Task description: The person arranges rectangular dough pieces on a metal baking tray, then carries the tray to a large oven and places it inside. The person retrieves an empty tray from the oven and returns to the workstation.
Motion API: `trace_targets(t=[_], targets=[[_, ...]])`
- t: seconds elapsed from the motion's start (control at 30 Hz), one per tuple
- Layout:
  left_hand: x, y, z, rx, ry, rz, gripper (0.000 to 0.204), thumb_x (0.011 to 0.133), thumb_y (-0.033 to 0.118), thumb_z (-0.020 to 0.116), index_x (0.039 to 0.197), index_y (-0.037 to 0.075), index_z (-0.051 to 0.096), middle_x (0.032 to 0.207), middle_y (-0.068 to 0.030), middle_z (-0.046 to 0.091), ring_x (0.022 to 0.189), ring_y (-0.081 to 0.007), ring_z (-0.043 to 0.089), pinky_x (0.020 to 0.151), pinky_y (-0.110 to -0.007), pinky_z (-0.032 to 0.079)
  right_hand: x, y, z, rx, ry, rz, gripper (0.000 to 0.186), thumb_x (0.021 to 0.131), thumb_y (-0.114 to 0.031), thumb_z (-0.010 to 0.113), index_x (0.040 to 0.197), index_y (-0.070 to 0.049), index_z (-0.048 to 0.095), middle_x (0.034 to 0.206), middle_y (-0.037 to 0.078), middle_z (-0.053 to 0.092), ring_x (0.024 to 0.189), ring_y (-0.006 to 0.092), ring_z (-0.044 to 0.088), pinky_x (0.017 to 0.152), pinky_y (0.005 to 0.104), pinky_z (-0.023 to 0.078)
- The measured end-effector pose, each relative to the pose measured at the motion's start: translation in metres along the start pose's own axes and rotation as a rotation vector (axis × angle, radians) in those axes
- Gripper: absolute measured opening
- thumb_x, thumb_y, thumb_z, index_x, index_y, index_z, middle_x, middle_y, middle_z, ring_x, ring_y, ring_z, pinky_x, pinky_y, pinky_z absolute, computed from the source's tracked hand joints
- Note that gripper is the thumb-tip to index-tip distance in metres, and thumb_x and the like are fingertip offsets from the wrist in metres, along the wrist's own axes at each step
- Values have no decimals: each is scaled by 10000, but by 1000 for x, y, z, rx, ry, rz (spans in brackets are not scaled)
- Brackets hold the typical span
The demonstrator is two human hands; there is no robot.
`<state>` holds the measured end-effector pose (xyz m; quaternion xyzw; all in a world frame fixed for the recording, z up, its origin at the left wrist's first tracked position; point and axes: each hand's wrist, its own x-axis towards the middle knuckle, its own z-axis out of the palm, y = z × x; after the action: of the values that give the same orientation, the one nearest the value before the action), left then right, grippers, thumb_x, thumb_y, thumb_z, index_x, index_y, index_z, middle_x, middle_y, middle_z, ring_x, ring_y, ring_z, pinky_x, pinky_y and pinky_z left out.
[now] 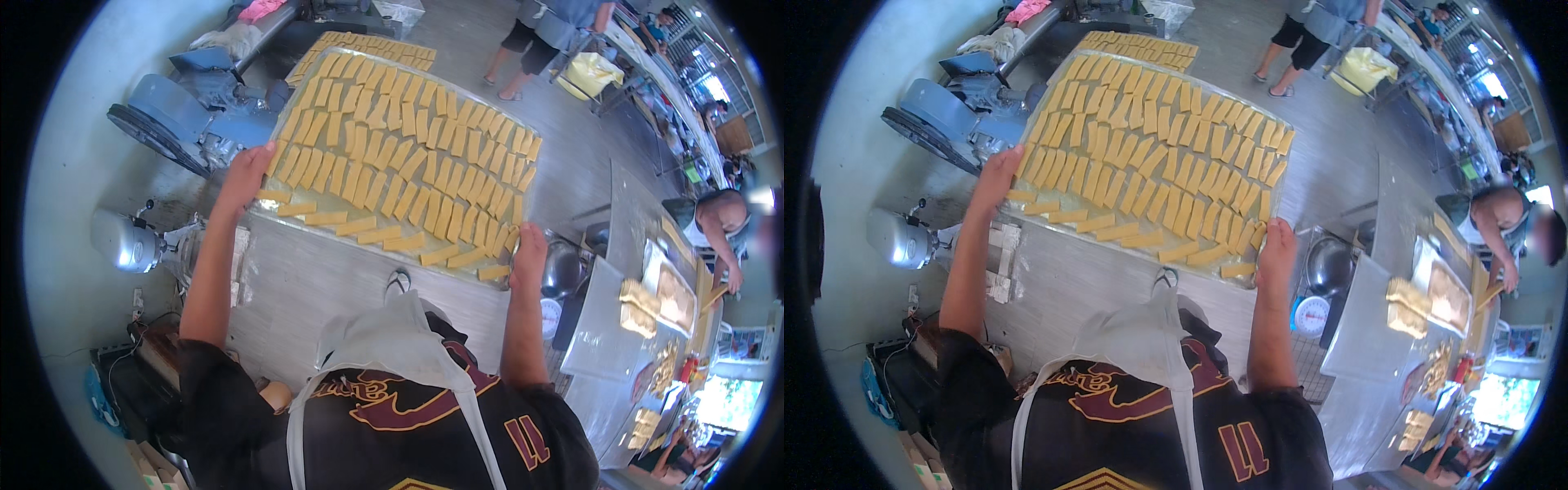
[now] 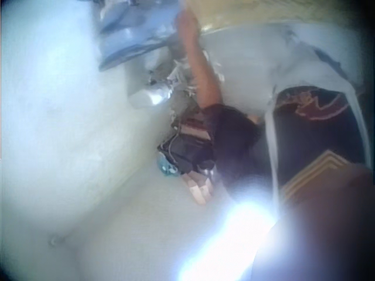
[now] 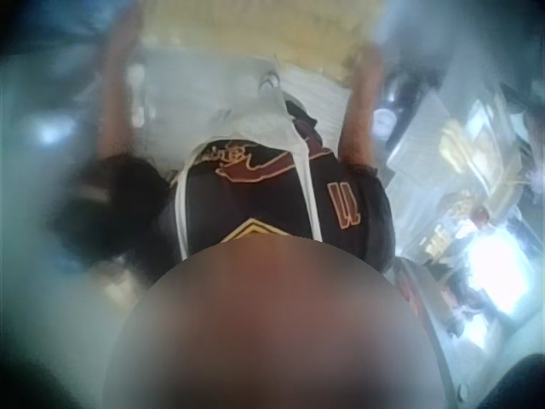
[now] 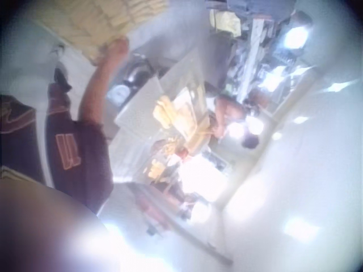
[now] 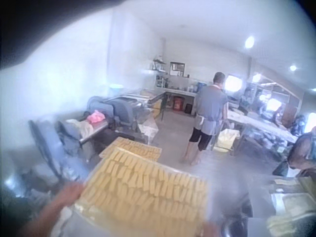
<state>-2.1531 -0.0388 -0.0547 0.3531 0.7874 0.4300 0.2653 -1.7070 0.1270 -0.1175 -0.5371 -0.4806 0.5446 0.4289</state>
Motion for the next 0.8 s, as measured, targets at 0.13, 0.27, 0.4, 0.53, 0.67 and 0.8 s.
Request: trace_targets(t=[0.13, 0.27, 0.4, 0.53, 0.67, 0.8], targets=[[-10, -1, 0, -83, -61, -23, 504, 959, 442, 506, 986, -35, 665, 847, -38, 665, 752, -95, 566, 717, -260, 457, 6, 19, -16, 91, 16, 94, 228, 968, -166, 469, 969, 17, 606, 845, 23, 599, 779, 97, 521, 717, 253, 423], [-76, 51, 18, 115, -3, -7, 529, 951, 461, 506, 1013, -40, 662, 848, -49, 664, 762, -105, 570, 728, -280, 459, -25, -1, -72, -7, -23, -45, 217, 968, -164, 464, 945, 6, 598, 803, 8, 566, 736, 89, 486, 681, 265, 414], [-138, 87, 69, 154, 75, -7, 546, 950, 474, 494, 1013, -41, 663, 843, -60, 659, 755, -112, 562, 716, -294, 453, -33, 10, -156, -14, -51, -82, 201, 955, -158, 463, 885, -12, 582, 763, 7, 531, 706, 96, 457, 656, 280, 406], [-33, 93, 131, 217, -26, 29, 545, 955, 469, 479, 1007, -44, 656, 836, -74, 653, 757, -122, 555, 721, -302, 448, 58, 17, -173, 29, -27, -60, 209, 932, -162, 469, 872, -1, 588, 752, 31, 546, 708, 119, 481, 663, 296, 423], [97, 53, 109, 342, -86, 98, 527, 974, 440, 456, 999, -50, 645, 819, -76, 645, 757, -132, 553, 718, -311, 451, 118, 27, -69, -266, 87, -74, 214, 939, -163, 461, 853, 19, 533, 717, 166, 565, 659, 292, 523, 633, 387, 424], [197, 3, 100, 352, -117, 115, 531, 989, 432, 434, 1016, -58, 636, 832, -129, 660, 767, -169, 587, 738, -322, 459, 167, 37, 9, -468, 179, -130, 220, 932, -184, 445, 914, 7, 552, 815, 256, 610, 772, 438, 579, 688, 493, 438]])
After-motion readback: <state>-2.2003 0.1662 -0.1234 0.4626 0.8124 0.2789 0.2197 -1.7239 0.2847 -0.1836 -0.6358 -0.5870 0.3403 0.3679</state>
